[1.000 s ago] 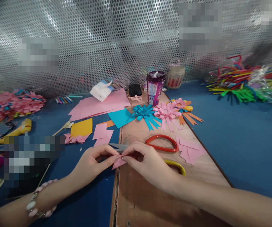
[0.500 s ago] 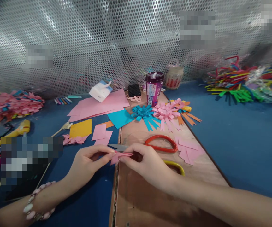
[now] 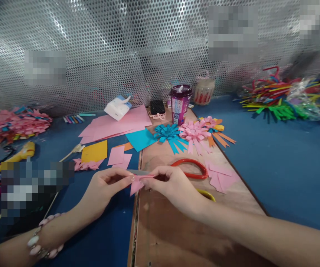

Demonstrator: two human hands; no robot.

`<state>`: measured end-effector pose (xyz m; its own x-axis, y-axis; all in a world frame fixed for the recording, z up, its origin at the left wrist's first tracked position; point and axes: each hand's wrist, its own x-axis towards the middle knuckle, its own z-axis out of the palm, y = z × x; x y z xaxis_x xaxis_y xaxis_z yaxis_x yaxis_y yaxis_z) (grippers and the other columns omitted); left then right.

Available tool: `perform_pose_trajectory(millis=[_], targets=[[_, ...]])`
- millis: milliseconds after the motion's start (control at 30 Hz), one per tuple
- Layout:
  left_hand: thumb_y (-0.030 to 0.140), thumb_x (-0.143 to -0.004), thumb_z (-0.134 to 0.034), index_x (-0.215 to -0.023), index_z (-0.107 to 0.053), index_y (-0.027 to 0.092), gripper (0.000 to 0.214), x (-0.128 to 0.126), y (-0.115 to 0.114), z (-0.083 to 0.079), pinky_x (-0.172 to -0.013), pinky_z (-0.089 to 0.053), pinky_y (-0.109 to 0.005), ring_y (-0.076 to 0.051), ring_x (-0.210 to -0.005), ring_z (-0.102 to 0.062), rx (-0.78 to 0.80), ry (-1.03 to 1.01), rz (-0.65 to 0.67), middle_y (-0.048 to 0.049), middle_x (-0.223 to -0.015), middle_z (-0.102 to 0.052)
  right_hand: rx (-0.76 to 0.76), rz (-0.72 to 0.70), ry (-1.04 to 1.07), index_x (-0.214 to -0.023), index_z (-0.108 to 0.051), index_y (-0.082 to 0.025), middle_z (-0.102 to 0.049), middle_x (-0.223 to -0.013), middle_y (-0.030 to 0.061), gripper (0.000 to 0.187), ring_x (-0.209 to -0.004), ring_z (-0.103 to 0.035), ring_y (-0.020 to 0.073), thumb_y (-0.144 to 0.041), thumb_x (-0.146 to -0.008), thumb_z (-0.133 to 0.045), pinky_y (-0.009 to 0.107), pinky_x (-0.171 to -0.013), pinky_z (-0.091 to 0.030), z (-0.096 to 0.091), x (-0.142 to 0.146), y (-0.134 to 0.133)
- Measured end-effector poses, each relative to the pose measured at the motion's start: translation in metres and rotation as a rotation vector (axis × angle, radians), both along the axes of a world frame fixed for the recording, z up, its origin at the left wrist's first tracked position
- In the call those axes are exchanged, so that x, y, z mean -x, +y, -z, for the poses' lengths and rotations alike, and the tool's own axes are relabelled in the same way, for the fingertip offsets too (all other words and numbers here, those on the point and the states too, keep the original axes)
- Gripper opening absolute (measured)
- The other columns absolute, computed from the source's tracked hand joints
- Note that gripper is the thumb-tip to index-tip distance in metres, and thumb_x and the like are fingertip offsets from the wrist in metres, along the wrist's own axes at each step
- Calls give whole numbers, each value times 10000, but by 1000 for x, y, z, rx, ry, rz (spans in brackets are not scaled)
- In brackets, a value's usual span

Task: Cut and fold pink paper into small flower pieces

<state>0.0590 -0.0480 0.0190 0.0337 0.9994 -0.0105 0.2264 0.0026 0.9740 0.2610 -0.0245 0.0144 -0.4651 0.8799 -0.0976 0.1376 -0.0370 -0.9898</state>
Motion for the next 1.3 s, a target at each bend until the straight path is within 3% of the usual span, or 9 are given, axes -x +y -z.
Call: perform_pose_trajectory(millis=[467, 800, 1033, 1167, 1300], targets=[[317, -711, -745, -747, -726, 185, 138, 0, 0, 1, -642, -482, -221, -126, -679, -614, 48, -67, -21, -5, -732, -714, 74, 42, 6, -660, -733, -187, -686, -665, 23, 261, -581, -540, 105, -436, -740, -728, 244, -573, -423, -10, 1, 0], [324, -716, -739, -741, -742, 194, 133, 1, -2, 3, -657, -483, -218, -135, -702, -616, 13, -30, -42, -11, -754, -728, 112, 30, 99, -716, -730, -130, -582, -573, 8, 355, -507, -434, 68, -475, -784, -681, 208, -457, -306, 5, -2, 2], [326, -748, -712, -766, -756, 226, 111, 1, -3, 4, -731, -476, -234, -152, -775, -627, -33, 31, -67, -4, -811, -737, 132, -66, 84, -1024, -731, -172, -642, -739, 9, 384, -420, -498, 60, -472, -792, -671, 209, -403, -433, -6, 4, -3], [351, -753, -712, -760, -749, 235, 122, 1, -3, 6, -732, -458, -231, -147, -786, -607, -30, 46, -64, 5, -810, -725, 91, -52, 73, -976, -746, -165, -635, -756, 15, 350, -458, -527, 69, -457, -803, -659, 214, -432, -476, -6, 5, -4], [377, -756, -712, -780, -756, 246, 140, 0, -4, 8, -733, -455, -237, -149, -789, -608, -7, 28, -54, 4, -826, -729, 65, -40, 10, -868, -759, -146, -581, -643, -5, 306, -458, -508, 70, -429, -797, -667, 198, -420, -447, -7, 7, -4]])
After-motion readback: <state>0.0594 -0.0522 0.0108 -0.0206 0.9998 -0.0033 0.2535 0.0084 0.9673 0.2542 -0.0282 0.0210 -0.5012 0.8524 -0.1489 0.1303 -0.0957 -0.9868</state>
